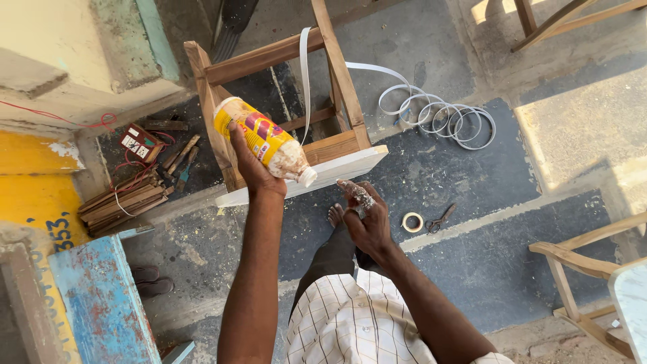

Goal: The person holds an upside-down wooden chair frame and applies adhesive from a plastic bottle along the edge of the seat, then presses a white edge band strip onto the glued edge. They wipe adhesive off their hands with a green cloth and later handle a roll of tape near the frame.

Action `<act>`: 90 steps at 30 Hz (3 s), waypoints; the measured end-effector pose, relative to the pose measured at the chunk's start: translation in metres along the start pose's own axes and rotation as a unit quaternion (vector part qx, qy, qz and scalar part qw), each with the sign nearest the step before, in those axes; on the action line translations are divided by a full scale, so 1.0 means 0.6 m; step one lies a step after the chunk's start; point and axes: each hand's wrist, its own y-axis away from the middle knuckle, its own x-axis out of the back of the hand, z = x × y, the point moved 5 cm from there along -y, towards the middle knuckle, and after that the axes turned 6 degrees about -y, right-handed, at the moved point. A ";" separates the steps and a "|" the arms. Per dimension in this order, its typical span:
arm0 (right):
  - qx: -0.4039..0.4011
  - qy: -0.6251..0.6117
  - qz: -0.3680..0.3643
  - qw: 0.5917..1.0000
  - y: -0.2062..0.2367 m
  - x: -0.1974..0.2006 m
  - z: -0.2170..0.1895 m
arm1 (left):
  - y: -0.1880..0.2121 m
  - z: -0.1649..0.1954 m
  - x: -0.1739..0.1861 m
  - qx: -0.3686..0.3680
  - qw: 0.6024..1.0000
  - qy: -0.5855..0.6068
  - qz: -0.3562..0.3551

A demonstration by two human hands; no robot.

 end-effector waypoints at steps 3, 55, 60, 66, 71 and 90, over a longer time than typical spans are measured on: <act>-0.005 -0.049 -0.103 0.993 -0.038 0.000 -0.057 | -0.015 -0.012 -0.045 0.021 0.999 -0.017 -0.022; -0.175 0.132 -0.147 0.965 -0.030 0.076 0.340 | 0.098 -0.097 -0.023 -0.025 0.997 0.011 0.070; -0.076 0.165 -0.083 0.980 -0.032 0.073 0.263 | 0.099 -0.096 -0.021 -0.019 0.997 0.007 0.068; -0.160 0.356 -0.242 0.888 -0.044 0.032 0.261 | 0.099 -0.094 -0.019 -0.019 0.997 0.003 0.070; -0.048 0.397 -0.125 0.908 -0.047 0.049 0.259 | 0.098 -0.096 -0.016 -0.011 0.997 0.000 0.070; -0.143 0.175 -0.141 0.964 0.017 0.047 0.335 | 0.094 -0.097 -0.027 -0.014 0.998 -0.002 0.058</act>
